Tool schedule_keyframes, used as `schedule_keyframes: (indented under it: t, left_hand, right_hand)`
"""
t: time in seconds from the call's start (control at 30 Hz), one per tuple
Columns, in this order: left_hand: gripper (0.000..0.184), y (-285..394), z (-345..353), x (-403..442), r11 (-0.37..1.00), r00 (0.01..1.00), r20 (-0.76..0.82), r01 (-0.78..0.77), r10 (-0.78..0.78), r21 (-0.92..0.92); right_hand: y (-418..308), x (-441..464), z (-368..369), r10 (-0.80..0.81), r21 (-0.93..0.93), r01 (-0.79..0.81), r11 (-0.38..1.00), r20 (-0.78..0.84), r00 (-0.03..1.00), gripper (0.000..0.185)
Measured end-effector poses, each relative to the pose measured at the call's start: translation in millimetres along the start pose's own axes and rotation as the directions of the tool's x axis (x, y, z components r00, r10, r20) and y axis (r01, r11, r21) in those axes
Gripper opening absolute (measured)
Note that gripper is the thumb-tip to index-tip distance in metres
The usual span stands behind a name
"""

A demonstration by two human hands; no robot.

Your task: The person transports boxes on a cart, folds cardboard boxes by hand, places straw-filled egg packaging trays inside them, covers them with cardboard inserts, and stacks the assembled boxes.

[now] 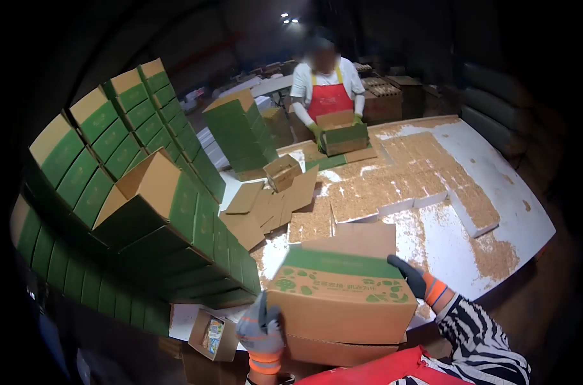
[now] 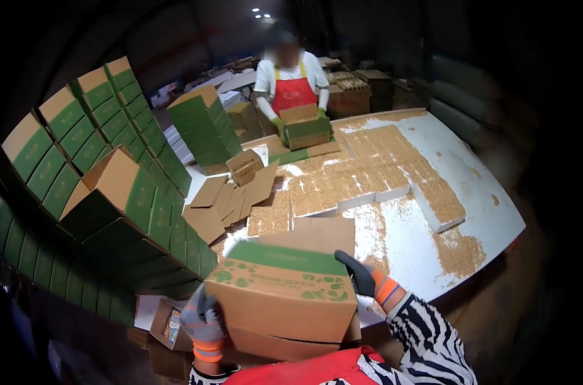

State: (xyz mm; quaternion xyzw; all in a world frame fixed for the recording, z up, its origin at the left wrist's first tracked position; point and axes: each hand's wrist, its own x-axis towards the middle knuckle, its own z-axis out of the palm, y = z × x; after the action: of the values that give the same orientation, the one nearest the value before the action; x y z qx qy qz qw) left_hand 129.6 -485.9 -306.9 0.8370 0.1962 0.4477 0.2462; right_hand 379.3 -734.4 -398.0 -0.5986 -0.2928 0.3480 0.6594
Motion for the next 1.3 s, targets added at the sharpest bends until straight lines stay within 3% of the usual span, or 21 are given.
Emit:
schedule_keyframes:
  t: [0.03,0.07,0.1,0.13,0.17,0.23,0.27,0.33,0.37,0.47,0.53,0.6,0.63,0.67,0.73,0.77,0.8,0.87,1.0,1.2,1.3]
  left_hand:
    - [0.033,-12,12,-6,0.979,0.988,-0.145,0.018,-0.048,-0.205]
    - [0.034,-30,26,-11,0.915,0.952,-0.279,0.002,-0.125,-0.404]
    - [0.04,-80,23,-24,0.822,0.983,0.042,0.173,-0.179,-0.543]
    - [0.039,-102,26,-33,0.749,0.939,0.188,0.342,-0.287,-0.567]
    - [0.039,-112,30,-37,0.673,0.875,0.27,0.481,-0.401,-0.561]
    - [0.039,-131,31,-48,0.654,0.802,0.281,0.594,-0.527,-0.469]
    - [0.039,-140,29,-52,0.651,0.775,0.276,0.629,-0.569,-0.425]
    - [0.039,-158,31,-54,0.655,0.748,0.268,0.663,-0.607,-0.364]
    - [0.039,-165,30,-54,0.663,0.736,0.278,0.677,-0.618,-0.319]
    - [0.04,-186,21,-55,0.67,0.693,0.259,0.719,-0.672,-0.186]
    - [0.04,-194,17,-53,0.664,0.664,0.241,0.742,-0.707,-0.095]
    - [0.041,-197,20,-48,0.657,0.642,0.227,0.754,-0.732,-0.012]
    - [0.042,-198,22,-46,0.646,0.628,0.215,0.763,-0.748,0.017]
    - [0.042,-199,23,-43,0.641,0.619,0.212,0.766,-0.757,0.05]
    - [0.043,-202,21,-37,0.628,0.601,0.203,0.77,-0.773,0.113]
    - [0.044,-202,20,-35,0.624,0.595,0.201,0.769,-0.778,0.141]
    - [0.045,-204,17,-33,0.619,0.59,0.198,0.768,-0.783,0.162]
    - [0.046,-206,9,-30,0.607,0.577,0.191,0.77,-0.794,0.197]
    - [0.049,-211,-4,-30,0.584,0.552,0.192,0.779,-0.811,0.226]
    - [0.055,-236,-14,-37,0.584,0.537,0.241,0.785,-0.808,0.207]
    - [0.058,-255,-24,-44,0.598,0.54,0.287,0.782,-0.791,0.175]
  right_hand:
    - [-43,5,7,0.149,0.227,-0.157,0.961,0.05,0.988,0.048]
    - [-55,9,4,0.113,0.295,-0.144,0.945,0.118,0.987,0.047]
    - [-54,9,-4,0.065,0.118,-0.084,0.989,0.159,0.985,0.043]
    - [-62,1,9,-0.289,-0.215,0.322,0.922,0.169,0.942,0.038]
    - [-65,-6,16,-0.356,-0.455,0.468,0.757,0.313,0.88,0.034]
    - [-22,-21,33,-0.341,-0.522,0.523,0.673,0.409,0.846,0.034]
    - [-9,-31,45,-0.512,-0.467,0.658,0.591,0.414,0.753,0.035]
    - [17,-42,64,-0.379,-0.559,0.727,0.398,0.622,0.685,0.025]
    - [40,-45,69,-0.193,-0.593,0.736,0.326,0.721,0.666,0.021]
    - [47,-46,54,-0.137,-0.526,0.679,0.512,0.731,0.669,0.033]
    - [47,-53,11,-0.246,-0.466,0.428,0.774,0.402,0.882,0.048]
    - [48,-48,-49,-0.218,-0.253,0.213,0.944,0.006,0.976,0.065]
    - [60,-39,-100,-0.264,-0.525,0.088,0.847,-0.271,0.926,0.064]
    - [62,-39,-149,-0.173,-0.667,-0.264,0.697,-0.514,0.84,0.063]
    - [83,-39,-250,-0.035,-0.502,-0.556,0.662,-0.762,0.646,0.072]
    - [108,-38,-296,-0.301,-0.562,-0.605,0.564,-0.822,0.484,0.074]
    - [108,-39,-329,-0.261,-0.442,-0.749,0.493,-0.897,0.358,0.074]
    - [108,-47,-376,-0.022,-0.277,-0.872,0.403,-0.956,0.293,0.075]
    - [153,-44,-393,-0.142,-0.384,-0.798,0.464,-0.921,0.362,0.054]
    - [172,-120,-273,-0.252,-0.511,-0.709,0.486,-0.859,0.446,0.04]
    - [176,-184,-207,-0.161,-0.506,-0.679,0.533,-0.848,0.506,0.045]
